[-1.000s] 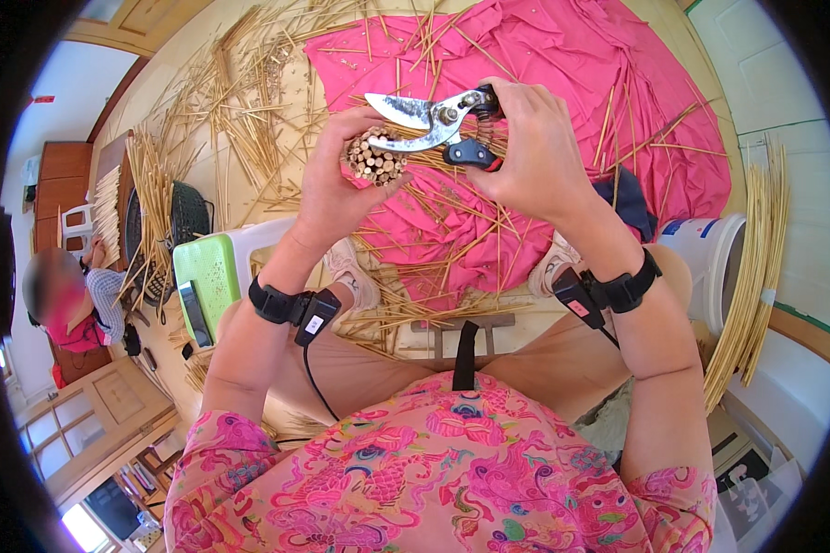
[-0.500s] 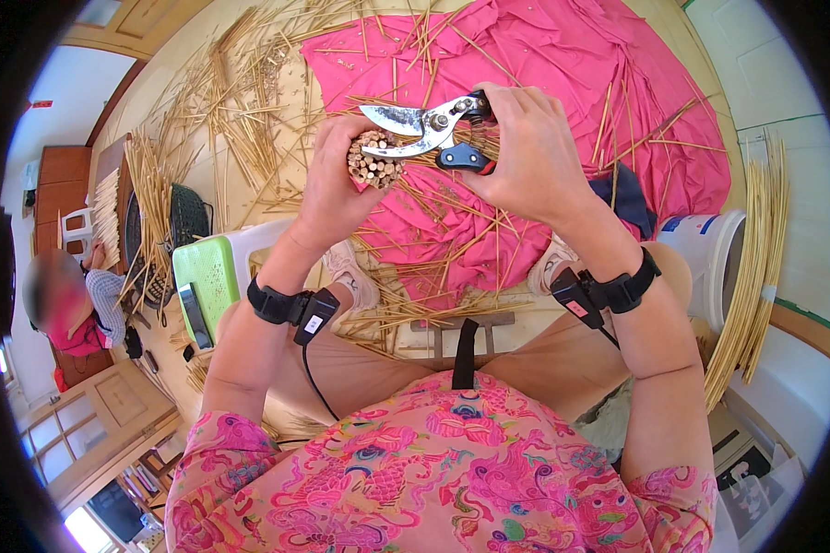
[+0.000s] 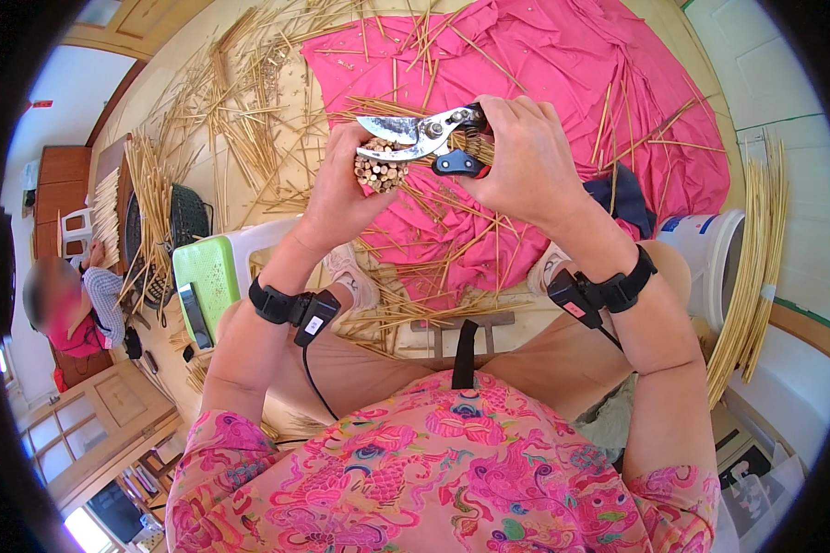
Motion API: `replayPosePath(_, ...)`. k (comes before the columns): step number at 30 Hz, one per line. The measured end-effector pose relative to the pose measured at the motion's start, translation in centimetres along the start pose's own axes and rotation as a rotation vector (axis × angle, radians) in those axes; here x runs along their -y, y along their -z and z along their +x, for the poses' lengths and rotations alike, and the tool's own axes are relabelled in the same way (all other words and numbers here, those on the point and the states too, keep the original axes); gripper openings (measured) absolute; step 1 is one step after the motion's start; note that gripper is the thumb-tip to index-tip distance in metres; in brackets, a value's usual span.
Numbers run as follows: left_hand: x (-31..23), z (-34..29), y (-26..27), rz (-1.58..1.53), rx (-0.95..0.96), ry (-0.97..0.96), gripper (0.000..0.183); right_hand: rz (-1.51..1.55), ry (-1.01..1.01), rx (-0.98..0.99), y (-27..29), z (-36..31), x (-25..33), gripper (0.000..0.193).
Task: The person sits on the floor and uses pruning shears to trim the ends of bundles of thin bamboo sticks. They repeatedly cut the sticks to create a uniform length, then place the trimmed bundles aside.
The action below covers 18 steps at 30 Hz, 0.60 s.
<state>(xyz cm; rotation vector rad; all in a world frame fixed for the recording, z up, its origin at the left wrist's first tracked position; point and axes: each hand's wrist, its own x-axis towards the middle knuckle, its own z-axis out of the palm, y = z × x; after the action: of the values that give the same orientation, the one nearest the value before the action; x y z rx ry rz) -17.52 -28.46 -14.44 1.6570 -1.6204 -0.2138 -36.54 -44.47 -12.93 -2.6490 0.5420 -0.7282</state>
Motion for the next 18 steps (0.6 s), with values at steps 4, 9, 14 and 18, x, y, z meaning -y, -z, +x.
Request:
replayPosePath(4, 0.12, -0.29, 0.13, -0.028, 0.023, 0.021, 0.06, 0.016, 0.002, -0.015, -0.01, -0.06, 0.02, 0.056)
replayPosePath(9, 0.23, -0.6, 0.09, -0.058, 0.022, 0.042, 0.064, 0.03, -0.003, -0.007, -0.4, -0.32, -0.56, 0.051)
replayPosePath(14, 0.22, -0.63, 0.46, -0.059, 0.078, 0.059, 0.068, 0.001, 0.013, -0.027, -0.26, -0.14, -0.33, 0.052)
replayPosePath(18, 0.92, -0.99, -0.05, -0.056, 0.092, 0.027, 0.069, -0.018, 0.026, -0.012, -0.77, -0.1, -0.06, 0.057)
